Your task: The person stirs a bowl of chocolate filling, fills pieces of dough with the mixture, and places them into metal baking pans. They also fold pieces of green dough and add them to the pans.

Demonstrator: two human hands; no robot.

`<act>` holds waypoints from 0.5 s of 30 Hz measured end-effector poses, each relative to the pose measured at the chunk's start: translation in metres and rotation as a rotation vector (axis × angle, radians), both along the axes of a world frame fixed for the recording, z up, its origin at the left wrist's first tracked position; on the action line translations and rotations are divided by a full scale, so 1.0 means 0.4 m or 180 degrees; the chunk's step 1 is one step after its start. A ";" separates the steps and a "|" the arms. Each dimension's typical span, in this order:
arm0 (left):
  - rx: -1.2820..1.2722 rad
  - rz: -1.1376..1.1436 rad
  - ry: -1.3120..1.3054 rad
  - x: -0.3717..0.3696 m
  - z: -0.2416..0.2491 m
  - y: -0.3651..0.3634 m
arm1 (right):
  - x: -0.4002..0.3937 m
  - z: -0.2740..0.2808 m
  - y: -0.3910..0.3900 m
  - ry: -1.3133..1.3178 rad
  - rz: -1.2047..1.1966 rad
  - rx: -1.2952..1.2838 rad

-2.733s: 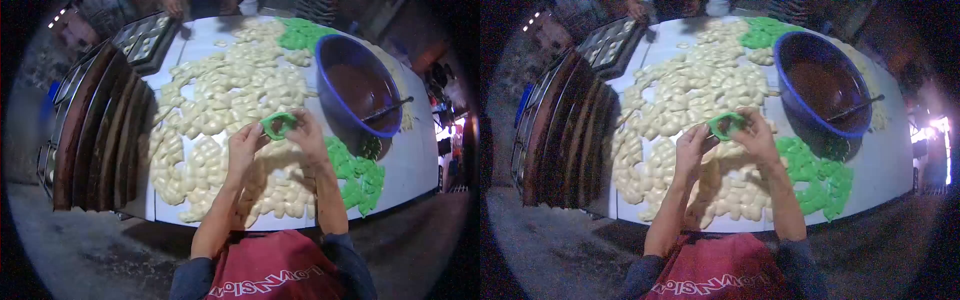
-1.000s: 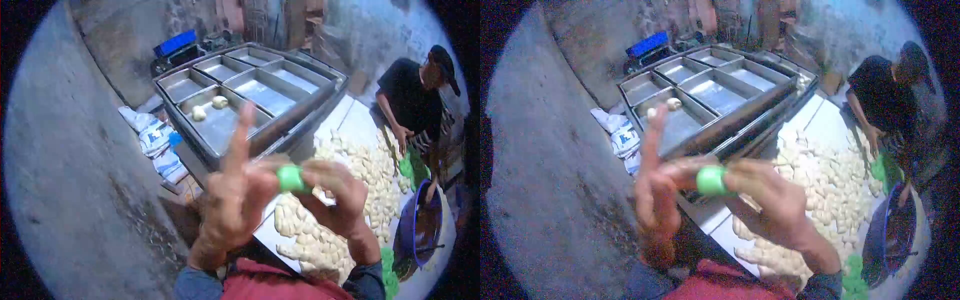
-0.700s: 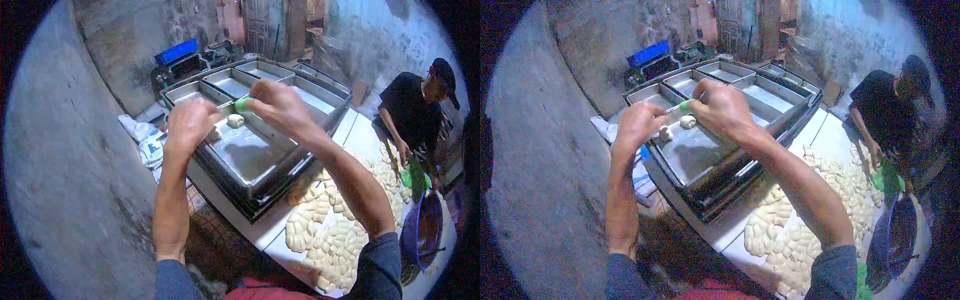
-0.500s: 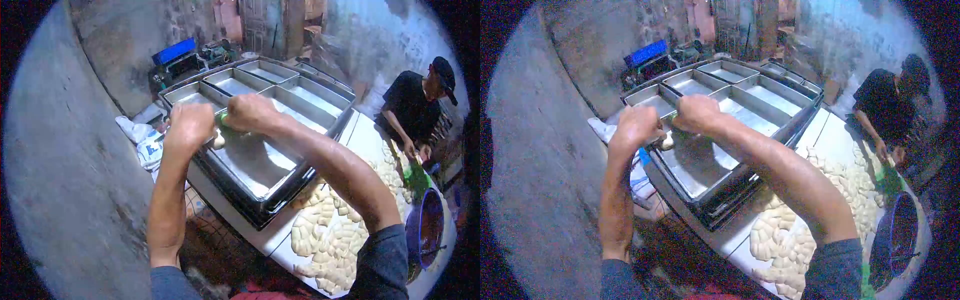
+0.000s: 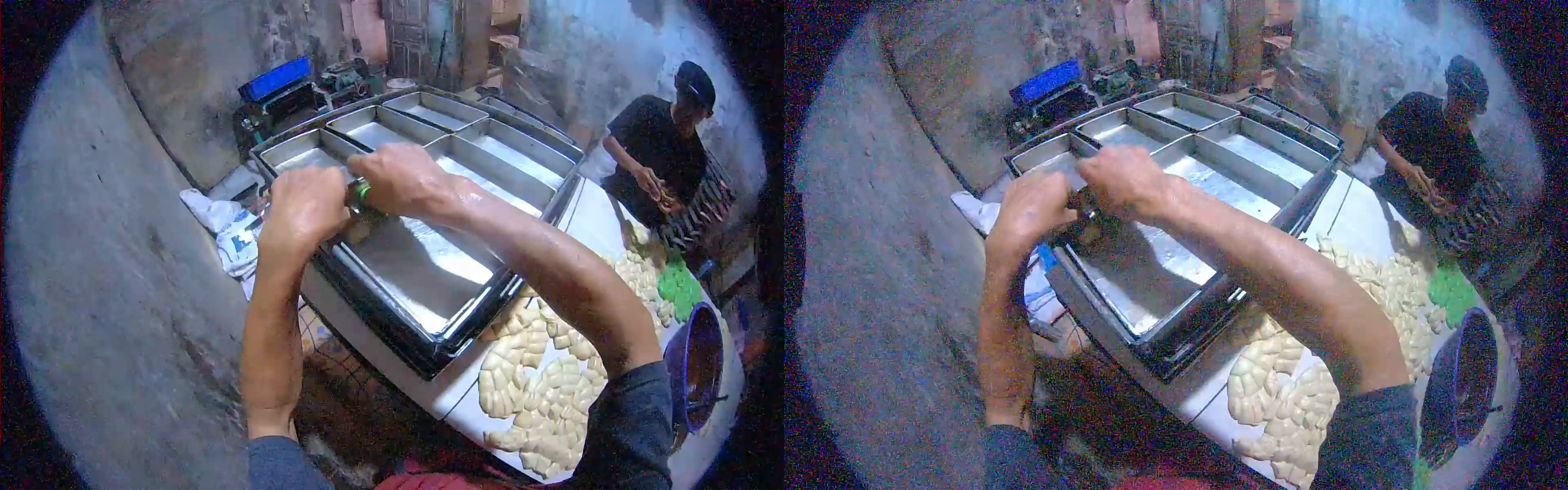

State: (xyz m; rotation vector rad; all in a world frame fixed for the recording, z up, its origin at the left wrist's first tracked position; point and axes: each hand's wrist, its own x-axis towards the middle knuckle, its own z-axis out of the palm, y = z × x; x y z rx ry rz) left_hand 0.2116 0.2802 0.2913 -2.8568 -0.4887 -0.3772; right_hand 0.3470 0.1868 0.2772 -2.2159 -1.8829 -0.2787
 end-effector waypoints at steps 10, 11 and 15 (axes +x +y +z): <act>-0.0221 -0.0058 0.0083 0.001 -0.005 0.019 | -0.002 -0.020 -0.020 0.0297 -0.0018 0.0080; -0.0241 -0.0007 0.0126 0.005 -0.011 0.024 | 0.000 -0.019 -0.016 0.0189 0.0073 0.0114; -0.0362 0.0025 0.0141 0.007 -0.012 0.024 | 0.026 -0.024 0.011 0.0340 -0.0096 0.0326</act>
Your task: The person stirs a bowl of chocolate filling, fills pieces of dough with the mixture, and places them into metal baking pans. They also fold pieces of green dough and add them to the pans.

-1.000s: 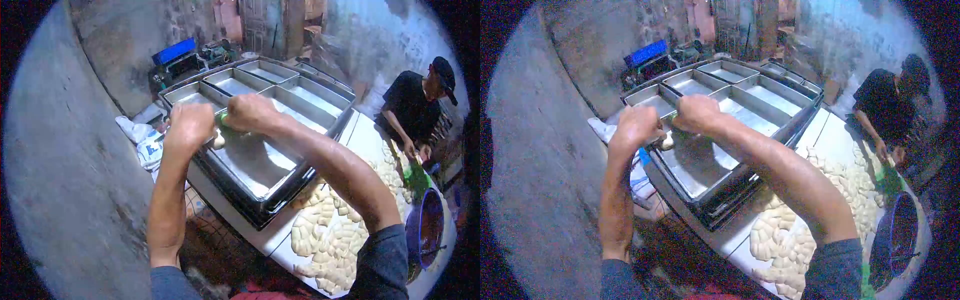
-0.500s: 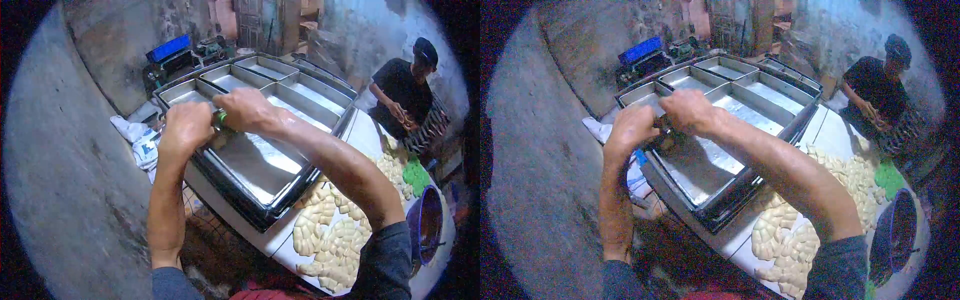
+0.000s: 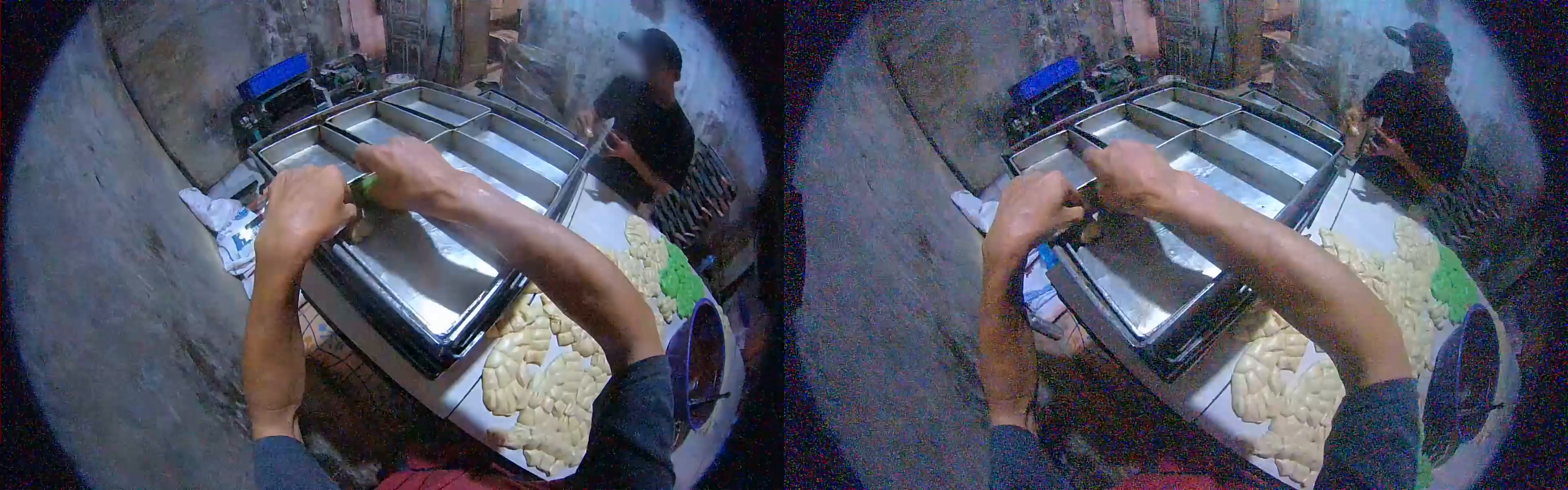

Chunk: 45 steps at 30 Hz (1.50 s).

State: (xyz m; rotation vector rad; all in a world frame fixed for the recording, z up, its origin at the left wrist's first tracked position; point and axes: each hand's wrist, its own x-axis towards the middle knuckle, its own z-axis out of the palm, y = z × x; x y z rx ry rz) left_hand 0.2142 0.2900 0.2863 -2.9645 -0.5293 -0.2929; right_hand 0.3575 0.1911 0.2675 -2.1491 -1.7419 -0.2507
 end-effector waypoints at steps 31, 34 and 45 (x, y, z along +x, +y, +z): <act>-0.0766 -0.1137 0.0270 0.065 0.019 0.054 | 0.025 0.042 -0.058 0.0558 0.0317 -0.0670; -0.1161 -0.1098 0.0236 0.059 0.029 0.048 | 0.035 0.025 -0.066 0.0329 0.0124 -0.0462; -0.0468 -0.0840 0.0280 0.074 0.002 0.014 | 0.007 0.022 -0.061 -0.0093 -0.0072 -0.0794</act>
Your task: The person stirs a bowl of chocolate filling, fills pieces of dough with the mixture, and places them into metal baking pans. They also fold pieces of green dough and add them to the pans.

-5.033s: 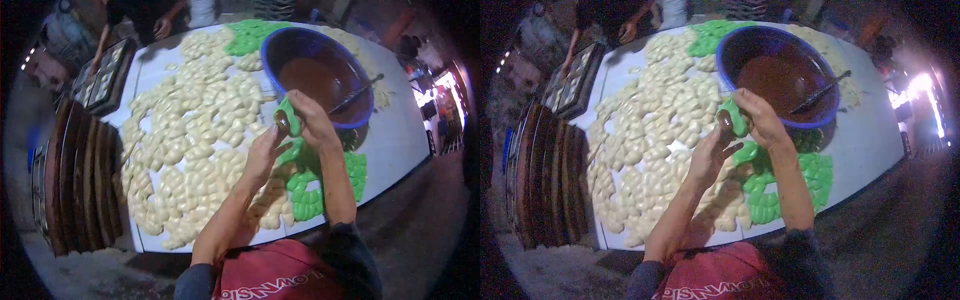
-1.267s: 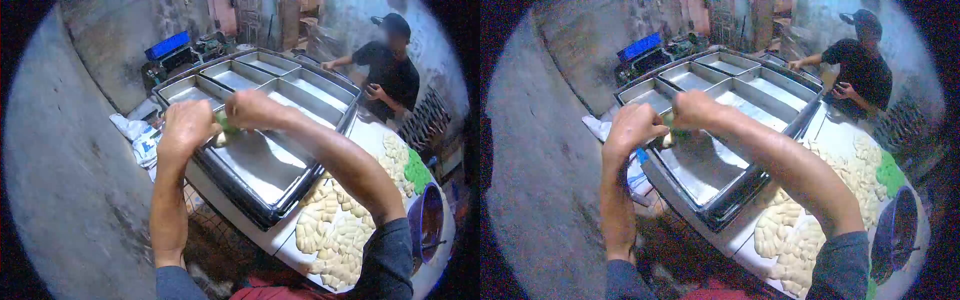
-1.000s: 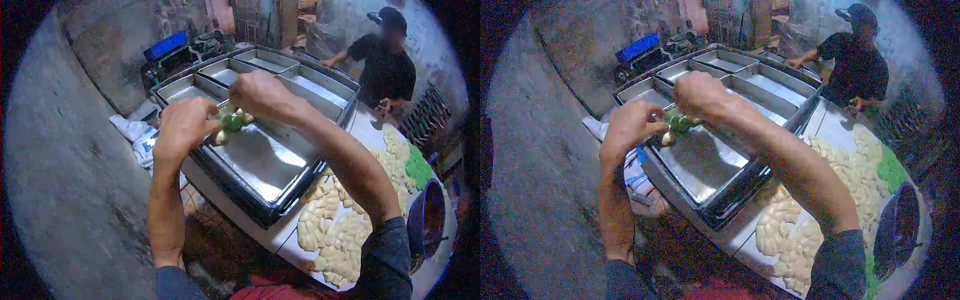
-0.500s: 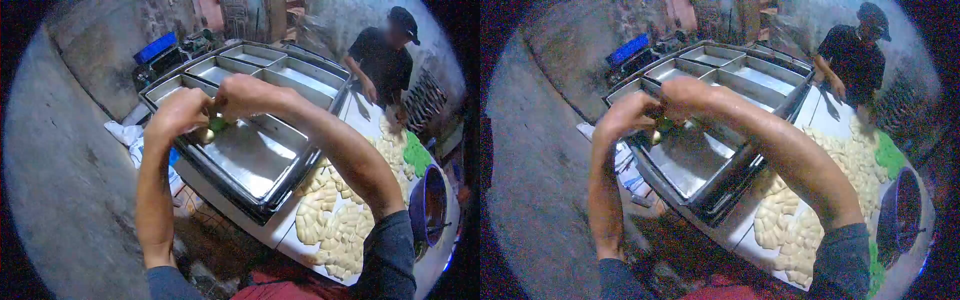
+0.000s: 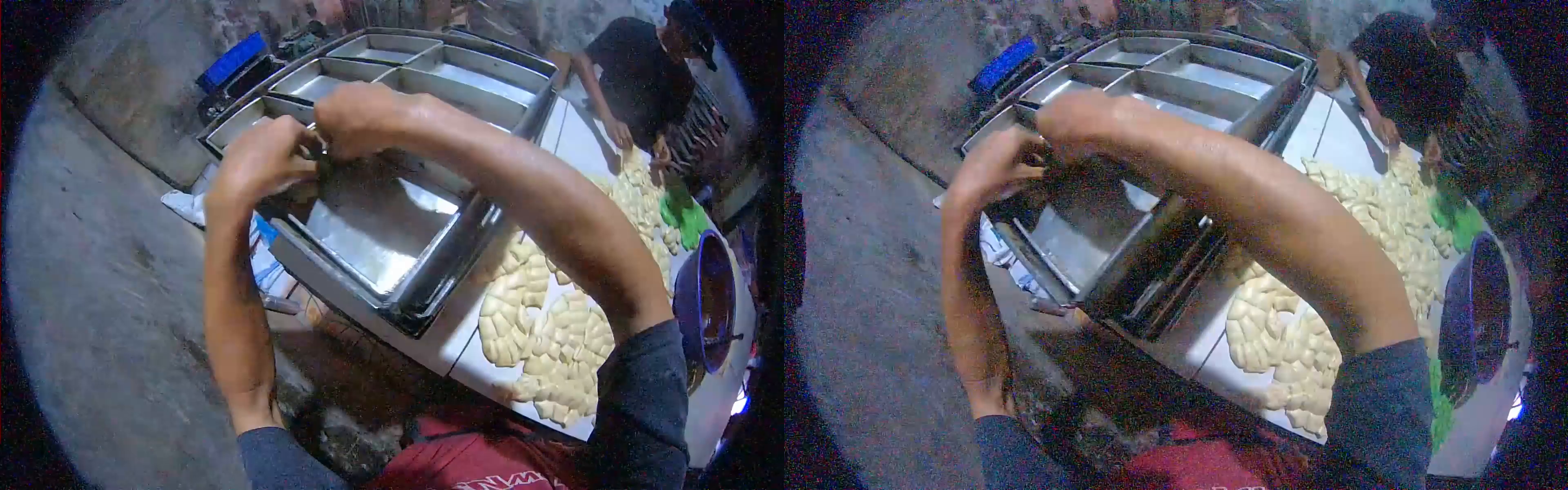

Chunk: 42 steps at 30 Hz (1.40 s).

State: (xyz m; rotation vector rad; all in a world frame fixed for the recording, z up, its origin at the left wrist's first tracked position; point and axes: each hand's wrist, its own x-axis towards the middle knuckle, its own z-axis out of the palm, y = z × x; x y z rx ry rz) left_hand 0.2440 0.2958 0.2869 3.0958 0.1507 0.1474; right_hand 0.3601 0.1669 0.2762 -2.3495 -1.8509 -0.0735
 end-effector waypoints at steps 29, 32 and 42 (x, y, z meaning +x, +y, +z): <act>-0.3361 -0.0449 0.1483 -0.279 -0.386 -0.810 | -0.551 -0.461 -1.532 0.2099 -0.4964 0.1216; -0.2999 -0.1213 0.2103 -0.227 -0.500 -0.947 | -0.712 -0.544 -1.594 0.1886 -0.5493 0.1033; -0.2181 -0.3302 0.1102 -0.190 -0.616 -1.294 | -0.786 -0.604 -1.407 0.0875 -0.4792 0.1376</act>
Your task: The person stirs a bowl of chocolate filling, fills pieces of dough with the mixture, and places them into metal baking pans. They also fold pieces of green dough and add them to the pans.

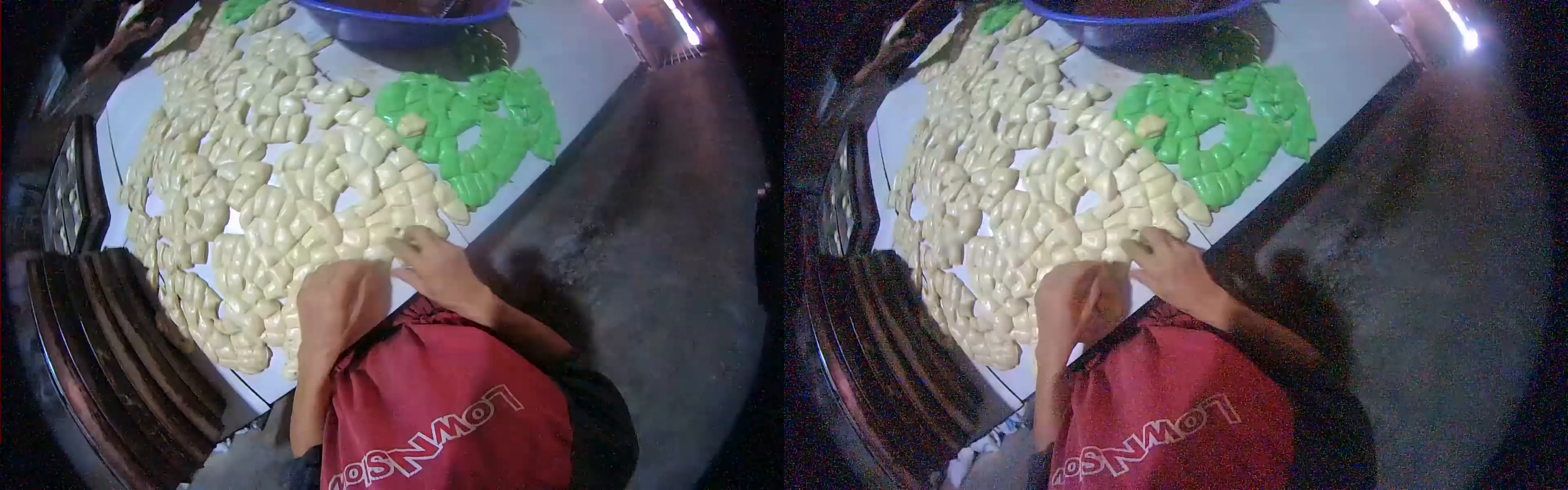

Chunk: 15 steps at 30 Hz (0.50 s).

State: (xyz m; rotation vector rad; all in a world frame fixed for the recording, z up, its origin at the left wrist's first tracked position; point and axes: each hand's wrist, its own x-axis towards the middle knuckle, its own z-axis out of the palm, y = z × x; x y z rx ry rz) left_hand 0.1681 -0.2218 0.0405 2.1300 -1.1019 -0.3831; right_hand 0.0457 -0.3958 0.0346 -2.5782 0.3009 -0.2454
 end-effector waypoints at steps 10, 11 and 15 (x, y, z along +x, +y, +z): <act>-0.0340 -0.0308 -0.0530 0.001 -0.041 -0.122 | -0.089 -0.012 -0.154 -0.0399 -0.1808 0.4311; -0.0155 -0.0437 -0.0552 -0.005 -0.050 -0.135 | -0.084 -0.005 -0.160 -0.0289 -0.1699 0.3987; -0.0412 -0.0740 -0.0628 -0.023 -0.046 -0.212 | -0.068 -0.026 -0.137 0.0407 -0.1453 0.1751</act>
